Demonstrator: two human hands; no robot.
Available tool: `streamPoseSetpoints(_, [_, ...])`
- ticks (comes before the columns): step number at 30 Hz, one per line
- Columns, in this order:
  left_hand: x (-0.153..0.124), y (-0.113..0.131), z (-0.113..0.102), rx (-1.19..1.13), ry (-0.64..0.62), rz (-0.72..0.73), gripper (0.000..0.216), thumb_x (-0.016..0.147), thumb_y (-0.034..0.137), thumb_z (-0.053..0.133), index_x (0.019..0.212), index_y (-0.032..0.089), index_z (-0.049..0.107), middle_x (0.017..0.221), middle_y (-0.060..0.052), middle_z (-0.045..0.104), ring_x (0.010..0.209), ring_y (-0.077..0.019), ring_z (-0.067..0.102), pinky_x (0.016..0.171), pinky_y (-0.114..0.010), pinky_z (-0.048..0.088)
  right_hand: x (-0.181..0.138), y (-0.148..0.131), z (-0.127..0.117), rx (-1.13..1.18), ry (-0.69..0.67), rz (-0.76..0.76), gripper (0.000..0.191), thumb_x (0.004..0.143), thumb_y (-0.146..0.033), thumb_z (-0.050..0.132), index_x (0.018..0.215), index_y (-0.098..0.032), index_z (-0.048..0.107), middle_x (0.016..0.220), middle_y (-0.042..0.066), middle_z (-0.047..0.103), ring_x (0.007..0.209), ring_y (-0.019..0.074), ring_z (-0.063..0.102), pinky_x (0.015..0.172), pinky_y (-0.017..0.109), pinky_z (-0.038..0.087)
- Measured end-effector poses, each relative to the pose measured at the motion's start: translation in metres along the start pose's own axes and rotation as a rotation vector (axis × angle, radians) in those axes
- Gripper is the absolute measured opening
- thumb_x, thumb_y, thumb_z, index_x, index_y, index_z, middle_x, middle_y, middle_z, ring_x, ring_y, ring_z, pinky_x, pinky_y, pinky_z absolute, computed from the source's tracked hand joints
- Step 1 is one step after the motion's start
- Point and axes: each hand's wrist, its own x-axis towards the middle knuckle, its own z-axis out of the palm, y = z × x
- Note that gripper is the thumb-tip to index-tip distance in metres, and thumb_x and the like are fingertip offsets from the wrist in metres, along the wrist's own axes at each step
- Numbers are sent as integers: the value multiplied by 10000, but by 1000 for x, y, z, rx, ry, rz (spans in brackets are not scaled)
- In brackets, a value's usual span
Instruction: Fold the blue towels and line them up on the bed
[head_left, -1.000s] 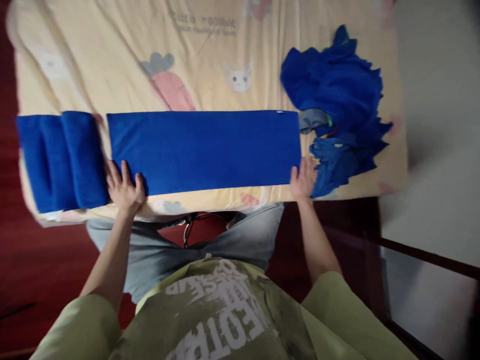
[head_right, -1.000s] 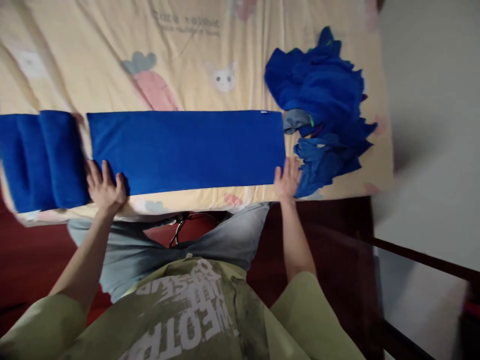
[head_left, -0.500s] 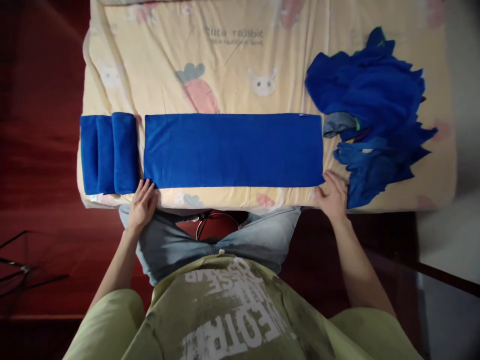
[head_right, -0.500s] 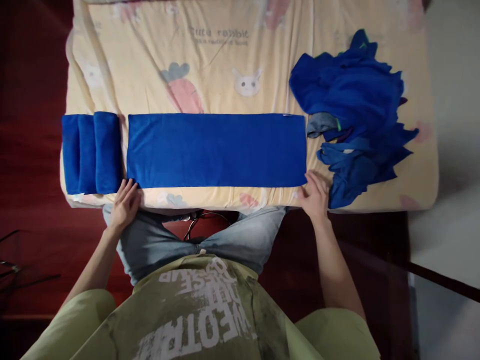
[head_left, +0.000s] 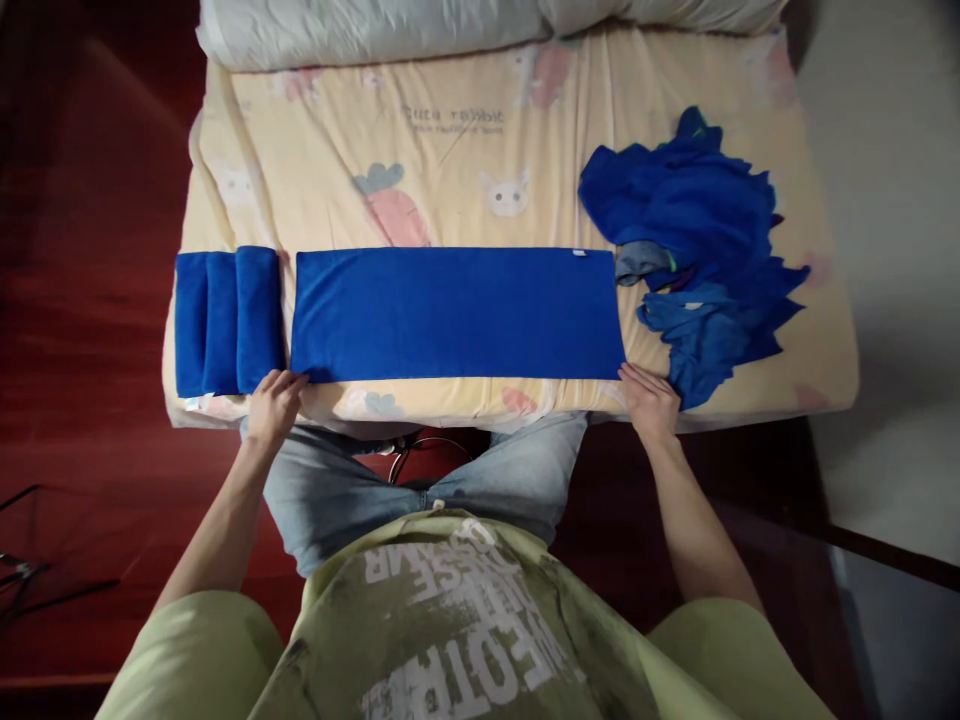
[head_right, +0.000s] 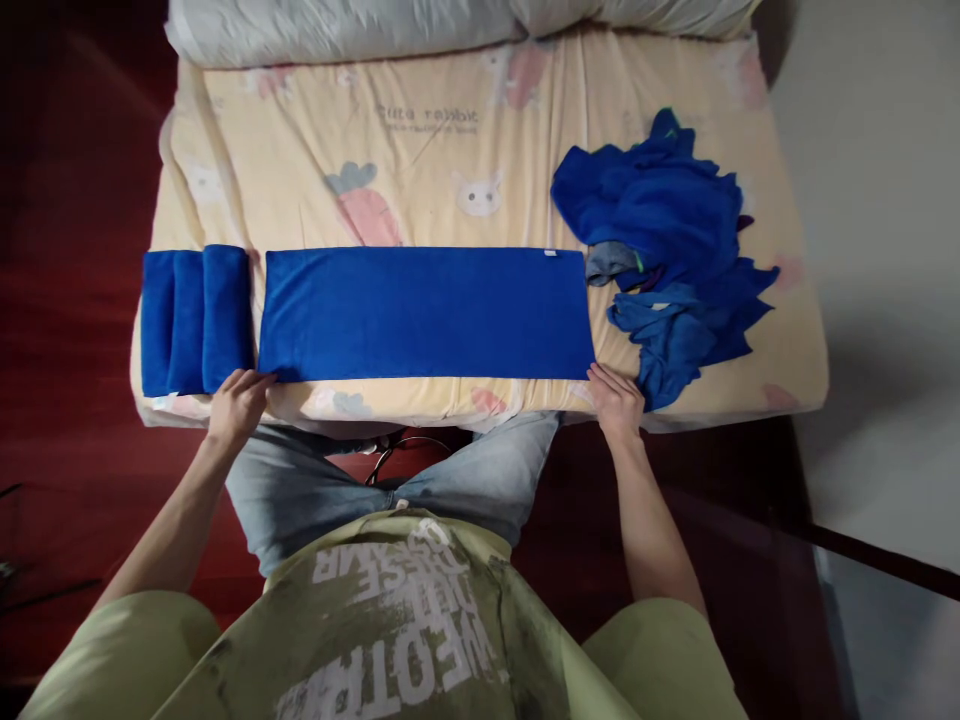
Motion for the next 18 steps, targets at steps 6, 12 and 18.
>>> streamPoseSetpoints(6, [-23, -5, -2, -25, -23, 55, 372, 910, 123, 447, 1080, 213, 765, 930, -115, 703, 829, -278, 599, 768, -393, 515, -22, -4, -1, -17, 24, 54, 326, 975, -124, 508, 1026, -186, 824, 1158, 81, 782, 1158, 235, 731, 985, 345, 590])
streamPoseSetpoints(12, [-35, -4, -3, 5, -31, 74, 370, 927, 136, 436, 1040, 181, 786, 1008, -133, 744, 885, -286, 632, 829, -408, 517, -29, -7, 9, 22, 88, 136, 351, 960, -123, 480, 1052, -184, 813, 1163, 81, 783, 1192, 235, 714, 1025, 369, 578])
streamPoseSetpoints(18, [-29, 38, -8, -10, -4, 35, 377, 939, 149, 467, 1197, 184, 739, 1206, -153, 719, 1103, -338, 617, 937, -501, 494, -31, -84, -5, 99, 248, 420, 361, 971, -258, 486, 1158, -127, 766, 1174, 178, 758, 1224, 321, 666, 1060, 494, 530])
